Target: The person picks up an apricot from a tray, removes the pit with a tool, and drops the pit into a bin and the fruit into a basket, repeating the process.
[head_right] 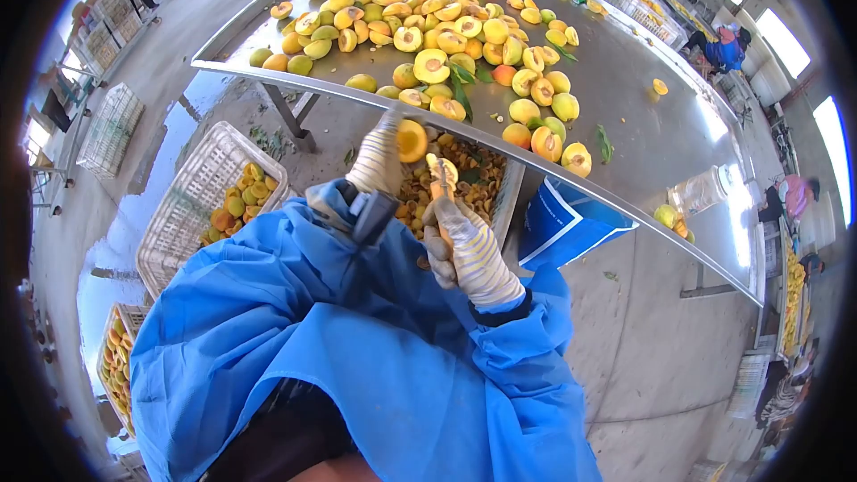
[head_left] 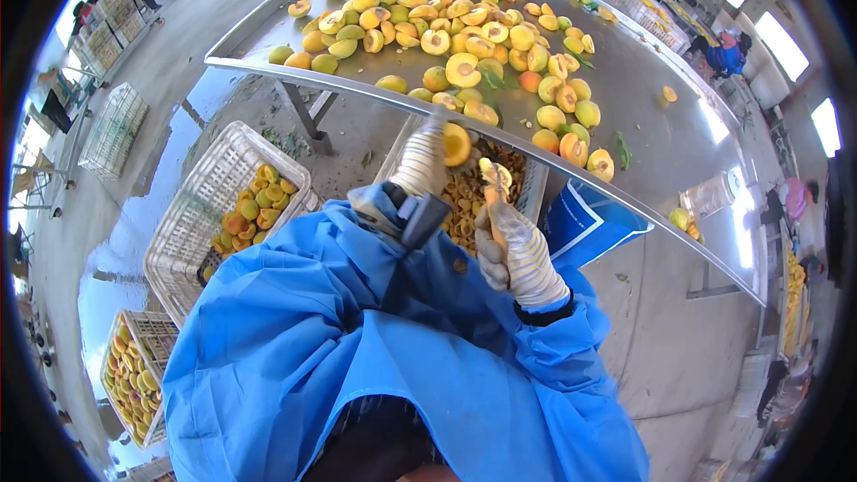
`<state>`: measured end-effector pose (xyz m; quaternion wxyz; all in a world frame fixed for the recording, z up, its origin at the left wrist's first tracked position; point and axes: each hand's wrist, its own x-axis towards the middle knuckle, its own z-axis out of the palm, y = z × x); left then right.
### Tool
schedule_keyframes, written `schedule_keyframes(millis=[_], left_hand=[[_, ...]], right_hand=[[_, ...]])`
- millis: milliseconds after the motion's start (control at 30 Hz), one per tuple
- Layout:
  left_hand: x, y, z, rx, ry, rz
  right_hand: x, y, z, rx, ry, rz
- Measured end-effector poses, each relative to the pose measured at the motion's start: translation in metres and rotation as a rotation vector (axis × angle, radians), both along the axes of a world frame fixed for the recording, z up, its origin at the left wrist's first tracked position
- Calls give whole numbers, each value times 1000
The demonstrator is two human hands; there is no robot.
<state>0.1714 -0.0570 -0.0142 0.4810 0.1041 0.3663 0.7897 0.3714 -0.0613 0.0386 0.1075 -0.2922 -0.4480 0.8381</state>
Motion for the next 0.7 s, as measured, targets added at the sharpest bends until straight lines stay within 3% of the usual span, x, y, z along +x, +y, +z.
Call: schedule_keyframes(millis=[33,100,133,167,233,267,300,400,500,600,667,700], left_hand=[[-27,-5,-13,-31,-16,33],[-42,-26,4,-87,140,22],[-55,-38,7,-72,231,62],[-69,-51,7,-52,319,98],[-116,-81,-2,-66,581,375],[-135,-103,4,-227,714,422],[-153,-124,3,-365,799,436],[-195,-177,-6,-1143,1635,402],[-199,-172,-18,-1016,1835,485],[-169,-115,-13,-580,1630,252],[-132,-64,2,-393,1683,85],[-97,-38,12,-57,1231,-48]], right_hand=[[0,5,0,70,-51,-1],[2,16,-9,194,-134,-34],[4,24,-12,319,-221,52],[4,28,-32,703,-260,49],[3,37,-75,1482,-352,29],[0,28,-47,1264,-511,166],[1,26,-42,1266,-537,210],[1,24,-35,1300,-613,225],[0,27,-45,1342,-573,132],[-1,27,-43,1382,-509,27],[1,28,-37,1450,-577,115],[4,29,-36,1479,-612,161]])
